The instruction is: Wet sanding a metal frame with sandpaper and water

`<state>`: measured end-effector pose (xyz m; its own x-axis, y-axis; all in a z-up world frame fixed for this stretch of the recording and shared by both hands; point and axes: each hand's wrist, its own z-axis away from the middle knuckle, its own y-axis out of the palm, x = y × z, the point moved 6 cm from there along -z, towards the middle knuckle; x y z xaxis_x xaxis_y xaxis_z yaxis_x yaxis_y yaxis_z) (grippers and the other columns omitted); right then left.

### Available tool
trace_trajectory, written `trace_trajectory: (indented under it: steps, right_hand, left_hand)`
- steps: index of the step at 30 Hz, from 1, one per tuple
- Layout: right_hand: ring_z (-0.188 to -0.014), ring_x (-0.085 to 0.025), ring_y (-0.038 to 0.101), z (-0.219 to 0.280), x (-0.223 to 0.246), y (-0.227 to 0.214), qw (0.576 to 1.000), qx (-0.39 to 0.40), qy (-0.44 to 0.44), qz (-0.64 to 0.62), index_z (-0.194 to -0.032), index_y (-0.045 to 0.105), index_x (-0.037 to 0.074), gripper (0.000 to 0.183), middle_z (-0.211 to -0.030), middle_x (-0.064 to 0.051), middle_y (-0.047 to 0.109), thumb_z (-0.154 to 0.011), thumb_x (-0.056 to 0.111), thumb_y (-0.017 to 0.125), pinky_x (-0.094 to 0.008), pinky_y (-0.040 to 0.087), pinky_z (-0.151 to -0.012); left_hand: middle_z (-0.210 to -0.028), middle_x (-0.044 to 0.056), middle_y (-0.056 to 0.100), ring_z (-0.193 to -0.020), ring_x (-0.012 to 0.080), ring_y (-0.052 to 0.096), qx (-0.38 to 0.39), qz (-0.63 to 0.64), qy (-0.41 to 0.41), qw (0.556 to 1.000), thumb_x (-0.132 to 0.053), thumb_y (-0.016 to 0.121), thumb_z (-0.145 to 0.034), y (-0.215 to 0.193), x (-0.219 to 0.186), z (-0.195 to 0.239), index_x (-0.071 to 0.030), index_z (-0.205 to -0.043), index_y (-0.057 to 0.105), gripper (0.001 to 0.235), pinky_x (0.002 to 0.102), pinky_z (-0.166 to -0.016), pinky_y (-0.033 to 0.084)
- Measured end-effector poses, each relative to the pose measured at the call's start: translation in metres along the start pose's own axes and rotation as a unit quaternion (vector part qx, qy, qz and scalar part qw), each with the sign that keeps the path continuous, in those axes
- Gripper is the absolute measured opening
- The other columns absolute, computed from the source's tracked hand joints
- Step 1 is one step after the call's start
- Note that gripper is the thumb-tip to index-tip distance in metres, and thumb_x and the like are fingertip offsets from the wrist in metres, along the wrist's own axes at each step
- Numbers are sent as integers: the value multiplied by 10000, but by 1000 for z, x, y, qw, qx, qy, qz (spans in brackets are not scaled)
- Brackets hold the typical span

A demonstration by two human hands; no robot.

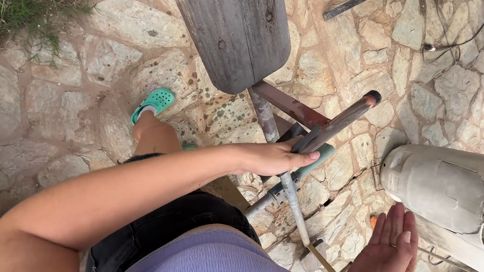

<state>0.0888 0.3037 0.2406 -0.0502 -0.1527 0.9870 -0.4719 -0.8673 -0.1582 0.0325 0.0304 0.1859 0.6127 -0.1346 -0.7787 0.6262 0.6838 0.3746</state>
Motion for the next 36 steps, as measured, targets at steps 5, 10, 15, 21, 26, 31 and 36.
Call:
trace_trajectory:
  steps: [5,10,15,21,26,31,36]
  right_hand:
    - [-1445,-274,573,-2,-2,4,1000,19,-6,4,-1451,488,-37,553,-1485,-244,560,-1038,330,509,-336,502,-1211]
    - [-1453,-306,549,3,4,13,999,32,-30,28,-1476,456,-57,544,-1499,-263,529,-1064,299,472,-360,486,-1215]
    - [-1442,-343,526,3,13,34,998,49,-20,44,-1474,424,-89,562,-1482,-291,516,-1047,276,439,-387,459,-1215]
    - [-1433,-360,530,5,12,40,997,44,-30,58,-1451,436,-105,506,-1464,-326,512,-1048,199,457,-391,456,-1220]
    - [-1438,-380,505,15,23,54,993,70,-43,90,-1463,407,-122,485,-1477,-333,491,-1071,162,378,-414,434,-1228]
    - [-1451,-371,476,17,10,55,994,70,-20,84,-1483,364,-140,513,-1494,-339,463,-1053,140,368,-400,409,-1225]
    - [-1443,-362,482,24,13,61,994,64,-16,89,-1483,366,-139,495,-1488,-328,472,-1054,108,359,-400,405,-1243]
  left_hand:
    - [-1730,28,-29,-1586,242,-12,-8,-77,58,995,-716,206,-808,3,18,-35,-223,-1633,24,978,485,-1274,31]
    - [-1682,143,-311,-1586,259,-194,-45,-219,139,965,-655,91,-924,26,29,-13,-22,-1600,-153,957,436,-1280,9]
    - [-1682,241,-238,-1575,307,-159,-133,-371,153,906,-491,248,-1079,31,24,-30,43,-1589,-148,838,378,-1279,-40]
    - [-1678,262,-228,-1577,325,-150,-117,-359,199,904,-484,237,-1079,35,27,-25,64,-1585,-128,830,386,-1274,-41]
    - [-1688,281,-96,-1579,343,-50,-188,-360,277,871,-467,261,-1085,38,41,-11,91,-1586,-22,802,400,-1274,22]
    - [-1691,268,-99,-1578,345,-55,-172,-381,277,865,-467,203,-1089,38,31,-28,87,-1586,15,768,403,-1272,15]
    - [-1703,239,-84,-1585,293,-74,-142,-302,278,901,-481,143,-1088,38,39,6,94,-1584,44,766,376,-1273,-4]
